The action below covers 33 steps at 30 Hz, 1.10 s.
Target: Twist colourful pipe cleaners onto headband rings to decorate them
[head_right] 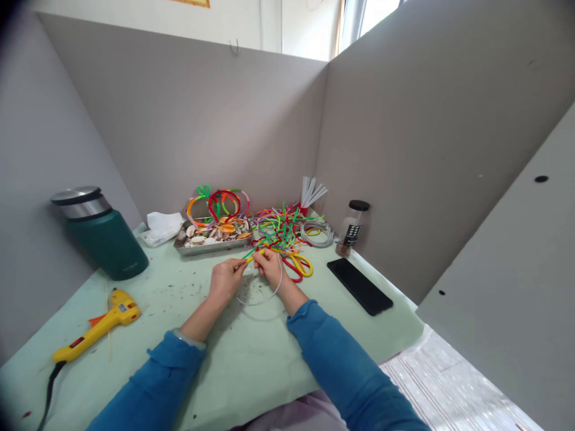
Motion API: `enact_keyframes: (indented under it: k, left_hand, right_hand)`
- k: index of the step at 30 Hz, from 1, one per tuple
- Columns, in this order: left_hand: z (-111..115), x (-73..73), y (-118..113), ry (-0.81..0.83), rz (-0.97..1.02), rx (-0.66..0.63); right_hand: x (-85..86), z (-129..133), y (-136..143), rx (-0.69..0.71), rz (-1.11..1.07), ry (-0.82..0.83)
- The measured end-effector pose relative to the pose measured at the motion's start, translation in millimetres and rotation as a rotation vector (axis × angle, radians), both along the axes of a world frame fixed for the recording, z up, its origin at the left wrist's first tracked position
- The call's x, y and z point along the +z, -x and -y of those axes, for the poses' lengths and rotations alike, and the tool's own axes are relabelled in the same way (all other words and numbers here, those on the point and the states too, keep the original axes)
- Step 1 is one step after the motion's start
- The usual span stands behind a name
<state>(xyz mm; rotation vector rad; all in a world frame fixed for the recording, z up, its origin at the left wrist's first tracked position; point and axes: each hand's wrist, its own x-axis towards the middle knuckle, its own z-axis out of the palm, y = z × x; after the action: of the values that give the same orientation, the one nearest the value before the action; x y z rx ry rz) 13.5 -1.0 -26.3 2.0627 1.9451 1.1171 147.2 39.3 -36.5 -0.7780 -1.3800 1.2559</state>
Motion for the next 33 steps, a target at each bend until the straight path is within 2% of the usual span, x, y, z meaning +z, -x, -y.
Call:
enact_keyframes:
  k: [5, 12, 17, 20, 23, 28, 33]
  left_hand:
    - [1.6, 1.8, -1.1, 0.03, 0.125, 0.057]
    - [1.0, 1.3, 1.8, -0.102, 0.071, 0.055]
    - [-2.3, -1.5, 3.2, -0.035, 0.102, 0.031]
    - [-4.6, -2.4, 3.7, 0.014, 0.245, 0.029]
    - [-6.7, -3.6, 3.8, 0.096, 0.475, 0.008]
    - [-7.9, -6.0, 1.8, 0.228, 0.875, -0.084]
    - [-6.5, -4.6, 2.2, 0.303, 1.143, -0.154]
  right_hand:
    - [-2.0, -0.8, 0.1, 0.006, -0.017, 0.002]
    - [-5.4, -2.4, -0.3, 0.006, -0.024, -0.017]
    - [-3.6, -1.7, 0.0, 0.002, -0.018, 0.01]
    - [-3.7, -2.8, 0.4, -0.006, -0.01, 0.015]
    - [-4.4, -4.1, 0.5, -0.003, -0.001, 0.003]
    - [-4.7, -3.7, 0.3, 0.009, 0.005, -0.013]
    - [-4.5, -2.1, 0.0, 0.021, -0.001, -0.021]
